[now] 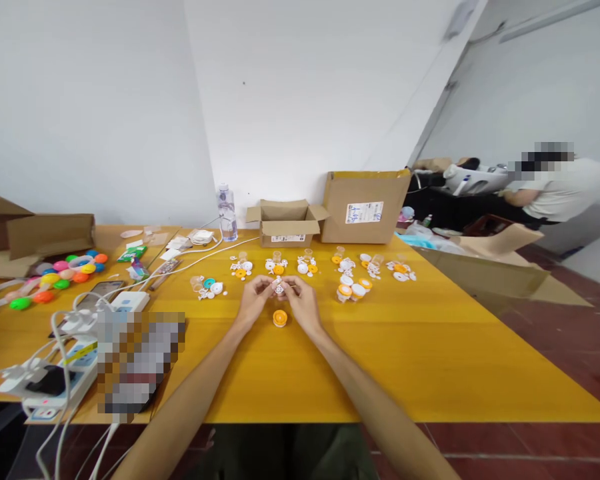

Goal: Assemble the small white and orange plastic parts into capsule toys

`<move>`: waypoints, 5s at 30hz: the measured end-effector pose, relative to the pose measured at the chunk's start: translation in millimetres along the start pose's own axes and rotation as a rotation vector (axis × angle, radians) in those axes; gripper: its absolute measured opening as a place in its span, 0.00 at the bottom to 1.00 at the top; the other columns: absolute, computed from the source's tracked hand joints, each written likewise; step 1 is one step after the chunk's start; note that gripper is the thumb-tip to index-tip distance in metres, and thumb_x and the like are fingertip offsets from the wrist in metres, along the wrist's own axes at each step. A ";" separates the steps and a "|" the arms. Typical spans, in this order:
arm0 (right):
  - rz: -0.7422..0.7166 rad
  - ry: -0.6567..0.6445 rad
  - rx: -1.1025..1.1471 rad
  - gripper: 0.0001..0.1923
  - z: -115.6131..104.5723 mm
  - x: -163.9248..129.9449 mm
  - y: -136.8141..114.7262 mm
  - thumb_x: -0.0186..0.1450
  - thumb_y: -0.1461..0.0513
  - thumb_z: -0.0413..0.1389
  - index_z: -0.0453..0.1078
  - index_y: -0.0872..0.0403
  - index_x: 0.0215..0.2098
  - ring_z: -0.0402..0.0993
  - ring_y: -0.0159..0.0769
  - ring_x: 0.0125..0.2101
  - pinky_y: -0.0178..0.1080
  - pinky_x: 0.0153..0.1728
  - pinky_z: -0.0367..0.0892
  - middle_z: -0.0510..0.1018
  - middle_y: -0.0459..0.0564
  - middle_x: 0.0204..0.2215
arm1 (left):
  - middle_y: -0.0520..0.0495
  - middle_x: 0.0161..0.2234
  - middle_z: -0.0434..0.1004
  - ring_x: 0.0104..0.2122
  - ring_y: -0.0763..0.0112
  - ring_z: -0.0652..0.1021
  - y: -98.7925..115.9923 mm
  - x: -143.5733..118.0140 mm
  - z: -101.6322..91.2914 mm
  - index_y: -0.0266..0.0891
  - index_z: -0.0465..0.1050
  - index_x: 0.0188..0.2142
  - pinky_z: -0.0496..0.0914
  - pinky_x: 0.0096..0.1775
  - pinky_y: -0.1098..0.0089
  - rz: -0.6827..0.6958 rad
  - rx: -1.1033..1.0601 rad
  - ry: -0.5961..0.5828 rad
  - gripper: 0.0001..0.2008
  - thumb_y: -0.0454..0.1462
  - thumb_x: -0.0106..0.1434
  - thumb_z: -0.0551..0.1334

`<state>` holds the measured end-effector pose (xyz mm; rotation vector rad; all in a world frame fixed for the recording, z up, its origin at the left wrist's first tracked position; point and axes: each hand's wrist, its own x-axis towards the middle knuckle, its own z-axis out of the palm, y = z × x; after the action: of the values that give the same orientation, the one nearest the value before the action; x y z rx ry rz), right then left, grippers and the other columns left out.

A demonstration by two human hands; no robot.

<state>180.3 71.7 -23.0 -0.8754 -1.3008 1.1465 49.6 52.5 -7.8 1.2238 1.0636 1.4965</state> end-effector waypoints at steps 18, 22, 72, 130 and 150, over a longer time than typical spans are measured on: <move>-0.093 -0.002 -0.044 0.10 -0.7 -3.0 -8.4 0.57 0.54 0.61 0.72 0.51 0.34 0.78 0.36 0.28 0.37 0.30 0.77 0.79 0.45 0.28 | 0.50 0.26 0.80 0.27 0.70 0.76 3.6 -3.4 -4.2 0.39 0.80 0.31 0.72 0.35 0.69 0.031 0.010 0.065 0.13 0.46 0.53 0.71; -0.198 -0.026 -0.148 0.08 -2.1 -3.8 -11.5 0.61 0.55 0.58 0.76 0.50 0.34 0.77 0.36 0.30 0.37 0.32 0.75 0.80 0.48 0.32 | 0.50 0.25 0.79 0.27 0.70 0.76 4.8 -2.7 -6.2 0.38 0.81 0.31 0.72 0.35 0.69 0.028 0.025 0.068 0.13 0.46 0.54 0.71; -0.456 -0.002 -0.380 0.08 -7.4 -9.3 -14.6 0.67 0.61 0.53 0.75 0.47 0.36 0.75 0.41 0.36 0.41 0.39 0.75 0.75 0.49 0.34 | 0.47 0.29 0.84 0.30 0.64 0.80 7.5 -6.1 -5.4 0.39 0.81 0.29 0.75 0.38 0.65 -0.066 -0.038 -0.067 0.14 0.46 0.48 0.75; -0.458 -0.020 -0.535 0.09 -12.2 -7.9 -10.3 0.67 0.61 0.52 0.75 0.48 0.37 0.78 0.40 0.35 0.41 0.39 0.75 0.81 0.49 0.33 | 0.50 0.24 0.77 0.26 0.71 0.75 7.7 -8.5 -1.0 0.37 0.78 0.27 0.71 0.35 0.69 -0.058 0.017 -0.167 0.19 0.51 0.49 0.74; -0.452 -0.020 -0.449 0.07 -7.1 -9.1 -18.2 0.65 0.61 0.53 0.74 0.49 0.35 0.78 0.39 0.32 0.41 0.36 0.77 0.80 0.49 0.32 | 0.49 0.27 0.80 0.29 0.68 0.77 8.9 -8.9 -2.8 0.38 0.78 0.29 0.72 0.38 0.68 0.006 0.025 -0.137 0.15 0.47 0.51 0.73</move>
<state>190.7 59.4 -8.7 -0.8266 -1.7007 0.5171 46.7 41.7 -1.5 1.3283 0.9903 1.3861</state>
